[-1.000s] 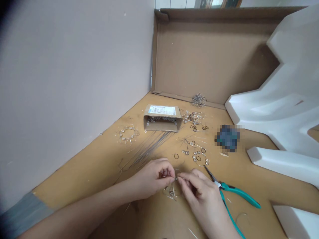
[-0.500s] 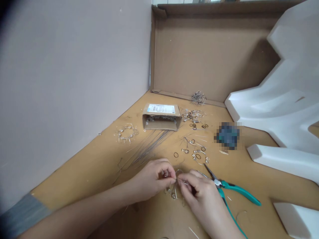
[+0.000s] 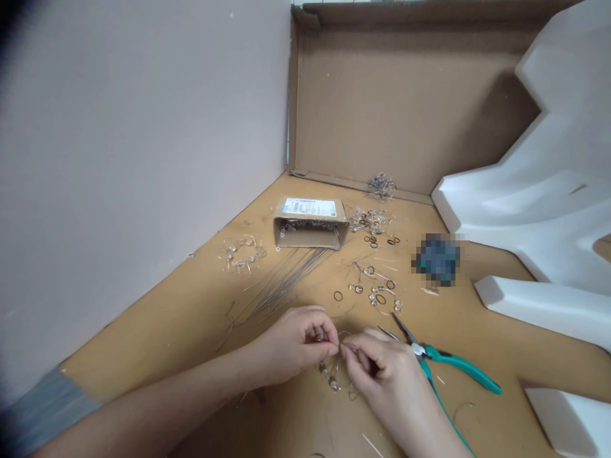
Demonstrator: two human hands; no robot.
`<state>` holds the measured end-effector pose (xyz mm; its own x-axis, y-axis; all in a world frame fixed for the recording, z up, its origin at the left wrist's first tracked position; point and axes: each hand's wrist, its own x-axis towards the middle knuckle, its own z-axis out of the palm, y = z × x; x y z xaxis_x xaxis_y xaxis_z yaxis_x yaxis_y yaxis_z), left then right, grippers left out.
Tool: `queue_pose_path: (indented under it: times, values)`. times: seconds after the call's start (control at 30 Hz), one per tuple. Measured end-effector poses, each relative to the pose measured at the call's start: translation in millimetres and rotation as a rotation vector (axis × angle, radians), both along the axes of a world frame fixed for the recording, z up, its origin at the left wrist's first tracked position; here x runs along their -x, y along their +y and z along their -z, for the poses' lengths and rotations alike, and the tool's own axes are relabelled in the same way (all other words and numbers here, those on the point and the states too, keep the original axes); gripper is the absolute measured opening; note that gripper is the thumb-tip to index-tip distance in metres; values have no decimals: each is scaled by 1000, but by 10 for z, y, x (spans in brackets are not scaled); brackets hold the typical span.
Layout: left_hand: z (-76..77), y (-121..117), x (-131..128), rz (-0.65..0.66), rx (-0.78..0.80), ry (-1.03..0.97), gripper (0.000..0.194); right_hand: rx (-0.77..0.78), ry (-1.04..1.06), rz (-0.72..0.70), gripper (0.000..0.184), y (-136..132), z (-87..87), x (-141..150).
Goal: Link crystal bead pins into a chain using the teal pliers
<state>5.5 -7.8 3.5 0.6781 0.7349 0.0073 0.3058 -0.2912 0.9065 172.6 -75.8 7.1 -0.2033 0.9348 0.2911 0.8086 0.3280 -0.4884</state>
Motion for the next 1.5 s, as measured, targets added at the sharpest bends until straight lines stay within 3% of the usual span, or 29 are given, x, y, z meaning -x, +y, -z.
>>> queue_pose_path:
  times: [0.17,0.37,0.83,1.1,1.33,1.5]
  values:
    - [2,-17,-4,-8,-55,-15,7,7,29,24,25,5,-22,12]
    - [36,6,-1,-1,80,9,8,26,-24,-27,25,2,-12,-2]
    - [49,-11,-2,-30,-36,45,10,-90,-134,-105,21,-43,28,8]
    - [53,-13,0,-31,-75,87,11,-67,-159,-88,23,-59,16,36]
    - [56,-12,-4,-32,-197,127,10,2,-80,-32,23,-24,-5,43]
    - [62,-2,-6,-32,-191,140,10,43,-16,-26,21,-11,-7,45]
